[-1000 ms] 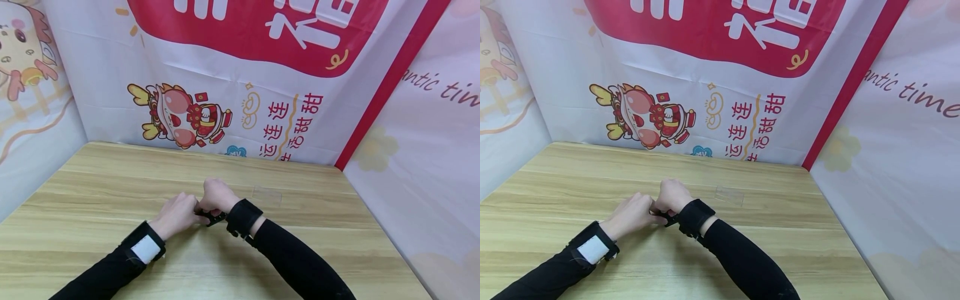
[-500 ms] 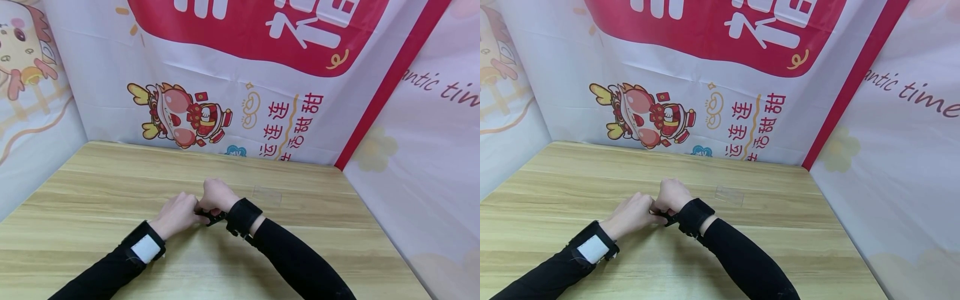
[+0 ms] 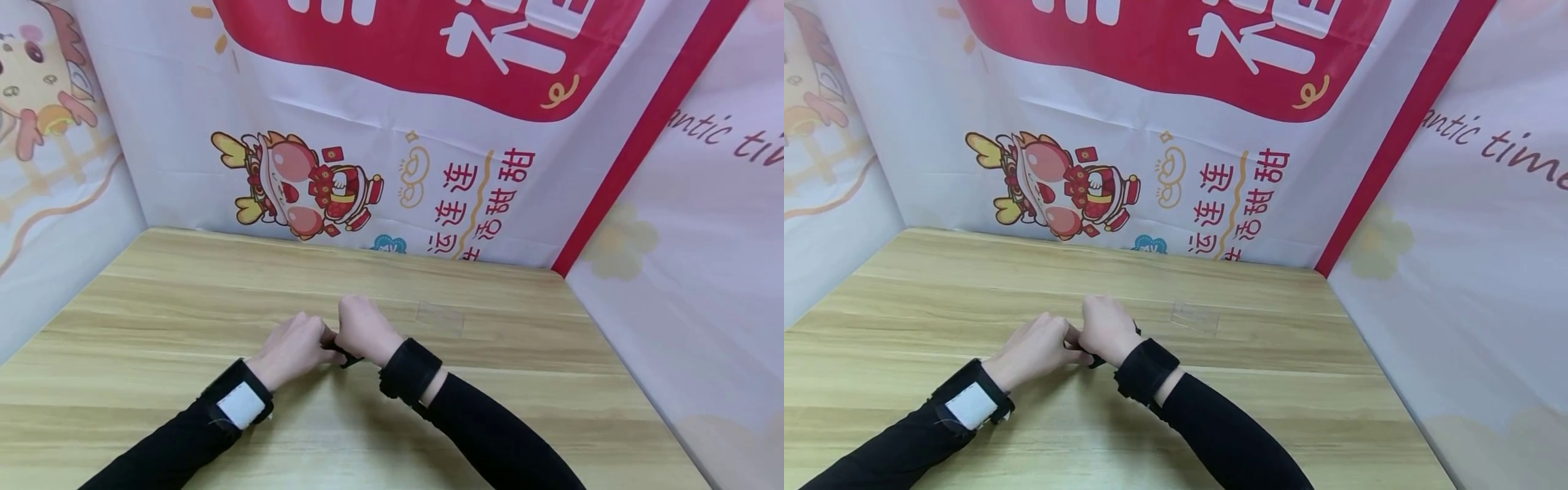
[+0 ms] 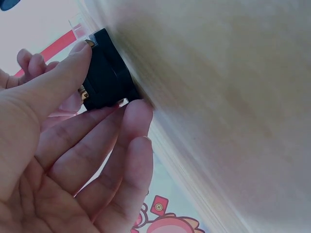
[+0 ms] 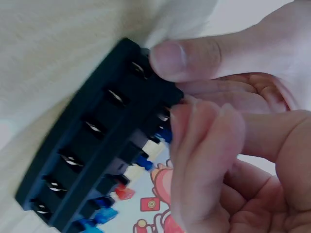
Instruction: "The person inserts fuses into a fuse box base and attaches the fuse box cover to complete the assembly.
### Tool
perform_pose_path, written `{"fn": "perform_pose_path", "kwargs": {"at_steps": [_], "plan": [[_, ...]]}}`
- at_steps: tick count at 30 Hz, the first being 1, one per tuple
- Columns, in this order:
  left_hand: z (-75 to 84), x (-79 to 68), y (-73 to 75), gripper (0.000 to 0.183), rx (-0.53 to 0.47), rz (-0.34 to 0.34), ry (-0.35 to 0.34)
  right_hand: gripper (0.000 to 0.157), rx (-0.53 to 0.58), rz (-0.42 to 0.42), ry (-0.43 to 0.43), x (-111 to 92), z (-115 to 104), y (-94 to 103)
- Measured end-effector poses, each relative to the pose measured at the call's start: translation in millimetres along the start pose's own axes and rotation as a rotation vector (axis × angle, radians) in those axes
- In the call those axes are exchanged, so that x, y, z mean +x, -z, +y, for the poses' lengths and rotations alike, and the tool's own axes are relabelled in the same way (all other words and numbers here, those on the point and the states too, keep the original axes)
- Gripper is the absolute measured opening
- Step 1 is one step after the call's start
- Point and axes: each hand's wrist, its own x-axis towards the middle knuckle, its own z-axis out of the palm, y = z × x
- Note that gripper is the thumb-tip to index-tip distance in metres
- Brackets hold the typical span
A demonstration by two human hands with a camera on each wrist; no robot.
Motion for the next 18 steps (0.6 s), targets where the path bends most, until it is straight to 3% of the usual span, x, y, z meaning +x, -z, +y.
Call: {"fn": "perform_pose_path", "kwargs": {"at_steps": [5,10,18], "plan": [[1.2,1.8,0.1,0.012,0.005,-0.01,0.014,0.041,0.028,0.078,-0.03,-10.6,9.4,9.9],[3.5,0.1,0.1,0.013,0.007,-0.016,0.014,0.034,0.027,0.169,-0.132,-21.4,30.8,29.2],[6.4,-3.2,0.8,0.018,0.012,0.0,-0.002,0.05,0.085,0.162,-0.317,-39.9,85.6,49.5]]}}
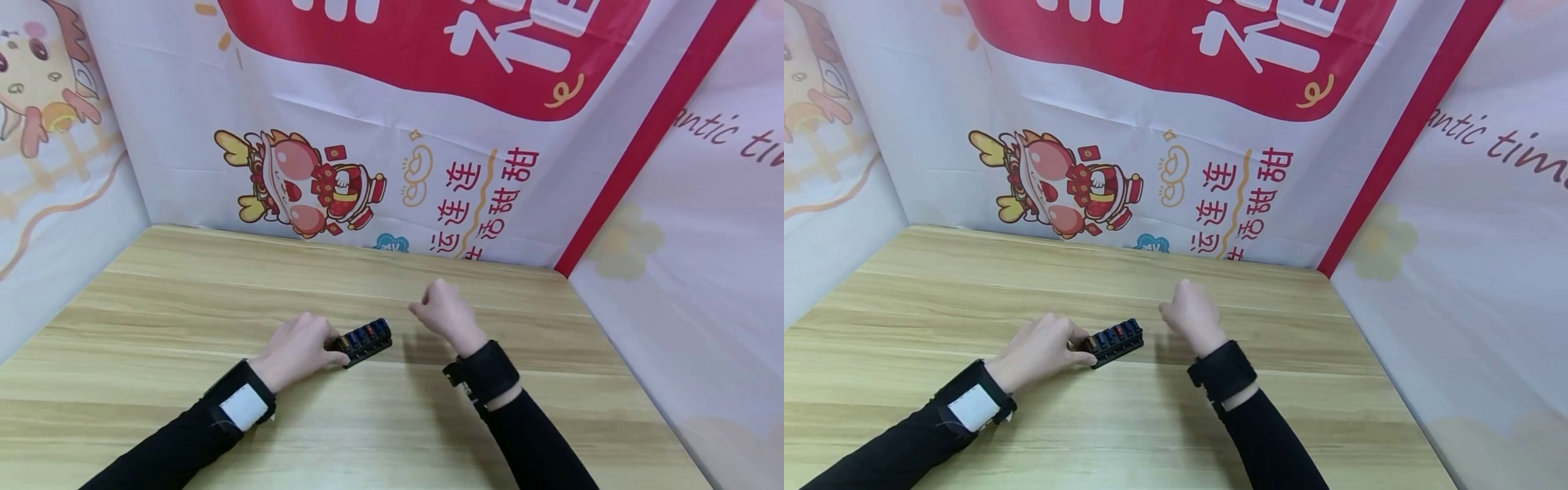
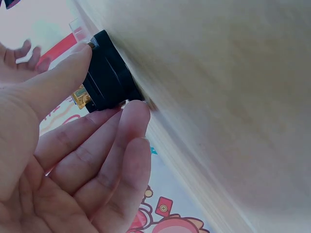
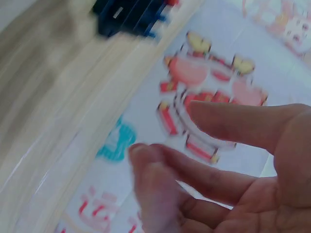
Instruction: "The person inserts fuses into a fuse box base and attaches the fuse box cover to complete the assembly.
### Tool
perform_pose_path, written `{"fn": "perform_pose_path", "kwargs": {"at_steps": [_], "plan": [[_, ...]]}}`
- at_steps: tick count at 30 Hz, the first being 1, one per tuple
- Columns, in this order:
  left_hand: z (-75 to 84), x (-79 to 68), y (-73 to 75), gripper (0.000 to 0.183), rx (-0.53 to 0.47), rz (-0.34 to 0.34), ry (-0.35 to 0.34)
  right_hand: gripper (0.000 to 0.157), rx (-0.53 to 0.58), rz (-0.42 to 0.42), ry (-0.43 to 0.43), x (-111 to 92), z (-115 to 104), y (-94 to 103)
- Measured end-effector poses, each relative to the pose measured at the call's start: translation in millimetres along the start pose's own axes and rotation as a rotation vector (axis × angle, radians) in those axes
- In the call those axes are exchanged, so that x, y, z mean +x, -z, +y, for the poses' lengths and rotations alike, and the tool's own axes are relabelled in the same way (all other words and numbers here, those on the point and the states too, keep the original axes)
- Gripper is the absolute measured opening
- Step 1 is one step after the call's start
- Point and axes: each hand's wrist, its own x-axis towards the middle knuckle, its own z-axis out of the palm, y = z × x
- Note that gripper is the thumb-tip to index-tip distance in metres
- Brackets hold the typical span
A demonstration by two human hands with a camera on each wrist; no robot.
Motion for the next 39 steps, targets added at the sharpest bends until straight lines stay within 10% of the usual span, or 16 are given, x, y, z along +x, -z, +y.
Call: {"fn": "perform_pose_path", "kwargs": {"at_steps": [9,15,39], "plan": [[-0.9,0.0,-1.9,0.021,0.013,0.01,0.006,0.018,-0.011,-0.025,-0.025,9.6,62.8,11.4],[-2.9,0.2,-2.1,0.023,0.041,0.001,0.005,0.048,-0.059,-0.014,0.087,17.0,87.6,5.7],[0.0,1.3,4.9,0.029,0.032,-0.025,0.042,0.042,-0.013,-0.026,0.188,23.9,107.7,-7.1]]}}
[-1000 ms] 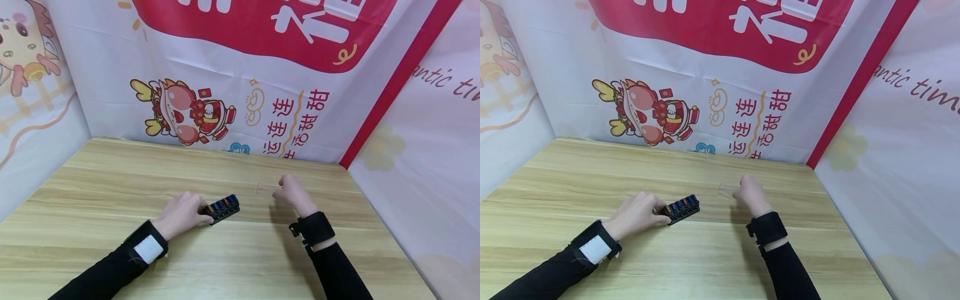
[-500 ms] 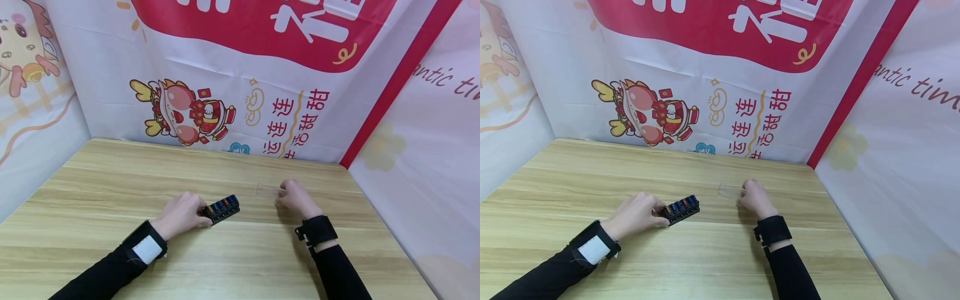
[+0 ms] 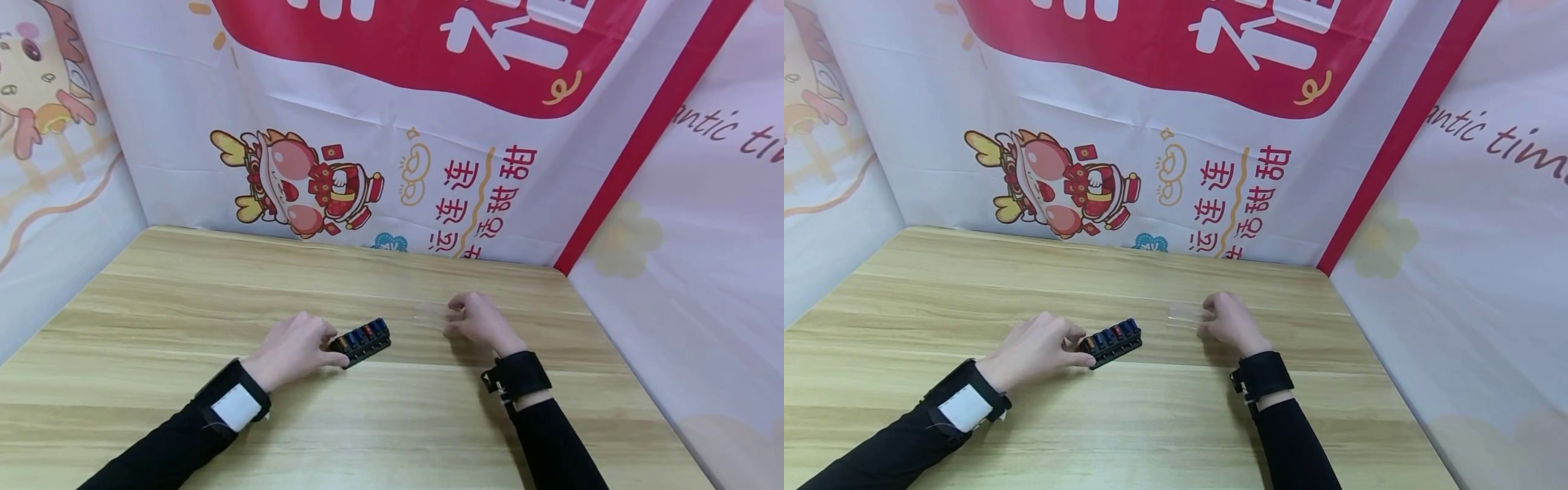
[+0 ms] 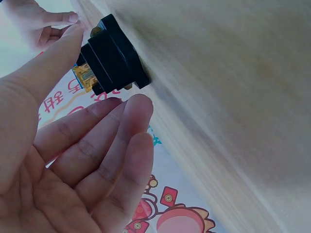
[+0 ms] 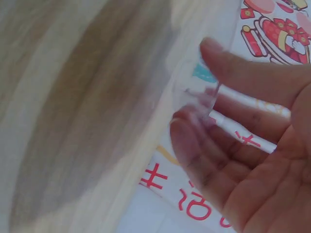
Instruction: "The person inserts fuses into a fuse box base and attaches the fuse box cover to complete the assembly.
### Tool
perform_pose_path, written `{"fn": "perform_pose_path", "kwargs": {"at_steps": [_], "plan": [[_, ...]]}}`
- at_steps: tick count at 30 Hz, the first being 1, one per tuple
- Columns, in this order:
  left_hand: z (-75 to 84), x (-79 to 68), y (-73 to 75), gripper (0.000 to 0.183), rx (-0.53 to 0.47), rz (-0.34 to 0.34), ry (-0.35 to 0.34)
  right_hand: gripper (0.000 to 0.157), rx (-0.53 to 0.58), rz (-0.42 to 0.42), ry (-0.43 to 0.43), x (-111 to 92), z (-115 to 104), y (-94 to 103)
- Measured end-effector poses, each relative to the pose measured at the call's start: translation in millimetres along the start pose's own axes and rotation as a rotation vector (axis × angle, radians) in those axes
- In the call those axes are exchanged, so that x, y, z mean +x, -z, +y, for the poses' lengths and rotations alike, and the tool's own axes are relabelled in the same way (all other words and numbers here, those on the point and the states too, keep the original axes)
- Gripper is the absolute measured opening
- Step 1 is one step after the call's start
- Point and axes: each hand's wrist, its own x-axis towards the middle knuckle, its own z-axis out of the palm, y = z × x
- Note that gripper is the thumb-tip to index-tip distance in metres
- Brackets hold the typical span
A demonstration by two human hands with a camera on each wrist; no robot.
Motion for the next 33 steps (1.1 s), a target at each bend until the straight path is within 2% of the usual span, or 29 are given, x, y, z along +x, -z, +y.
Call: {"fn": "perform_pose_path", "kwargs": {"at_steps": [1,6,11,16,21,27,33], "plan": [[0.2,0.2,0.3,0.031,-0.003,0.006,0.003,0.042,0.018,0.002,0.012,0.2,-1.9,0.4],[1.8,1.8,2.1,0.053,0.0,0.073,-0.038,0.041,0.047,0.047,0.19,1.8,-12.8,2.1],[3.7,2.7,4.8,0.067,0.025,0.197,-0.127,0.042,0.072,0.083,0.367,3.8,-27.5,1.7],[5.8,2.7,8.3,0.081,0.033,0.296,-0.18,0.044,0.112,0.102,0.497,5.6,-46.5,-2.1],[8.3,2.5,9.0,0.094,0.044,0.305,-0.205,0.045,0.122,0.117,0.588,6.0,-62.7,-9.6],[9.4,2.9,7.8,0.093,0.061,0.325,-0.233,0.044,0.137,0.138,0.66,6.8,-75.6,-17.3],[10.6,2.7,6.9,0.07,0.084,0.343,-0.252,0.041,0.142,0.138,0.693,7.8,-81.7,-22.9]]}}
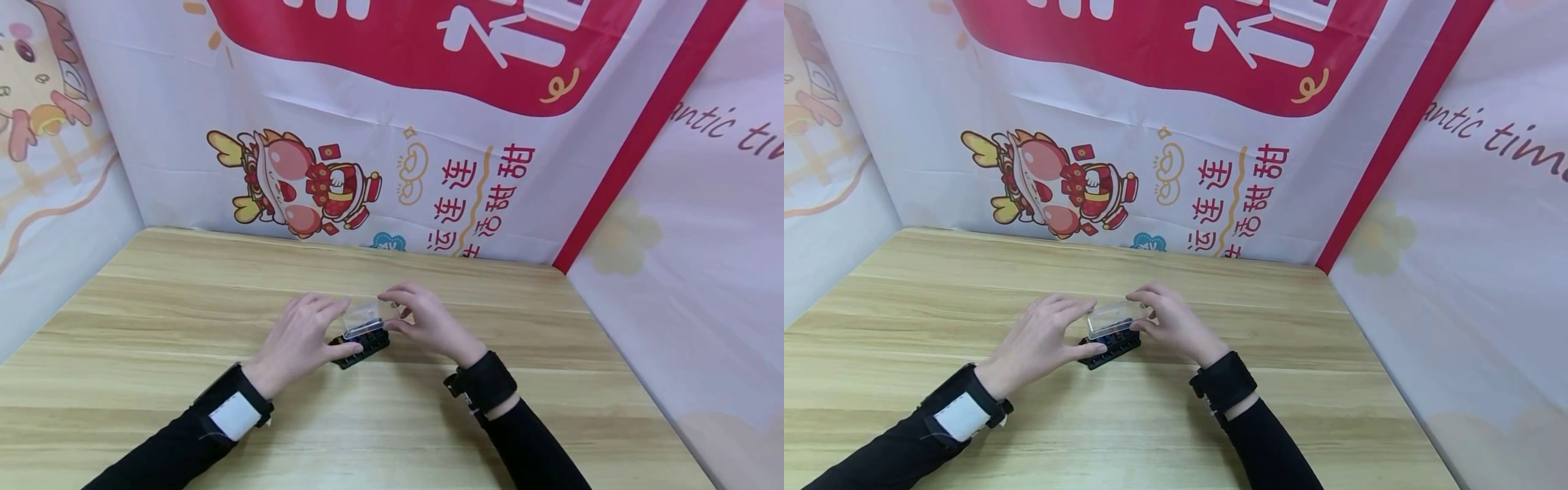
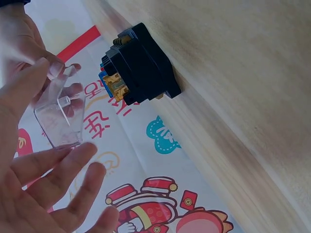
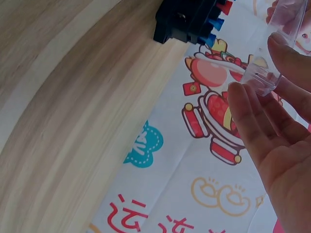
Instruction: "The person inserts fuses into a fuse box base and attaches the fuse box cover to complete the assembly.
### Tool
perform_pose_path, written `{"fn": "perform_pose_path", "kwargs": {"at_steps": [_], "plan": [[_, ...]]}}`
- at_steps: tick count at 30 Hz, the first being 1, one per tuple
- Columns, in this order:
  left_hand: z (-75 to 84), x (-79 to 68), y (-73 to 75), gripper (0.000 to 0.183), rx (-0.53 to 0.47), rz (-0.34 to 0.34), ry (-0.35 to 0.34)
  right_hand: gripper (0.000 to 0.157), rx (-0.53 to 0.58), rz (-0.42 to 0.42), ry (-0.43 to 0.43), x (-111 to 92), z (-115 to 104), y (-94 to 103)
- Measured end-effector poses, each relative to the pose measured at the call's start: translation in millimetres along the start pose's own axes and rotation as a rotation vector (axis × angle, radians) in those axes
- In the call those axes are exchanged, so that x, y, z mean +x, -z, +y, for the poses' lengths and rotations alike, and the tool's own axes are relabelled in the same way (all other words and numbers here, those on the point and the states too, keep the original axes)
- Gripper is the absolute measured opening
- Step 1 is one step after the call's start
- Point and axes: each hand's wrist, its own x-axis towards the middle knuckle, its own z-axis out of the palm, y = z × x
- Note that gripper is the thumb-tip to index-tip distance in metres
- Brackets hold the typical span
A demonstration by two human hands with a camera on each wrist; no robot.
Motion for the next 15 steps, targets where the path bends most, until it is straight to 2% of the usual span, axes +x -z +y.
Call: {"fn": "perform_pose_path", "kwargs": {"at_steps": [3,6,10,15], "plan": [[0.5,1.1,0.1,0.055,0.008,0.017,-0.011,0.042,0.011,-0.009,0.002,1.5,-1.0,-2.3],[1.0,2.0,0.8,0.047,0.017,0.029,-0.014,0.043,0.042,-0.014,-0.001,2.8,-1.2,-3.8],[2.3,2.1,0.9,0.047,0.035,0.022,-0.013,0.042,0.081,-0.033,-0.015,3.9,0.3,-5.7],[3.9,-0.2,-1.5,0.049,0.061,-0.024,0.011,0.04,0.087,-0.09,-0.052,3.3,4.1,-8.9]]}}
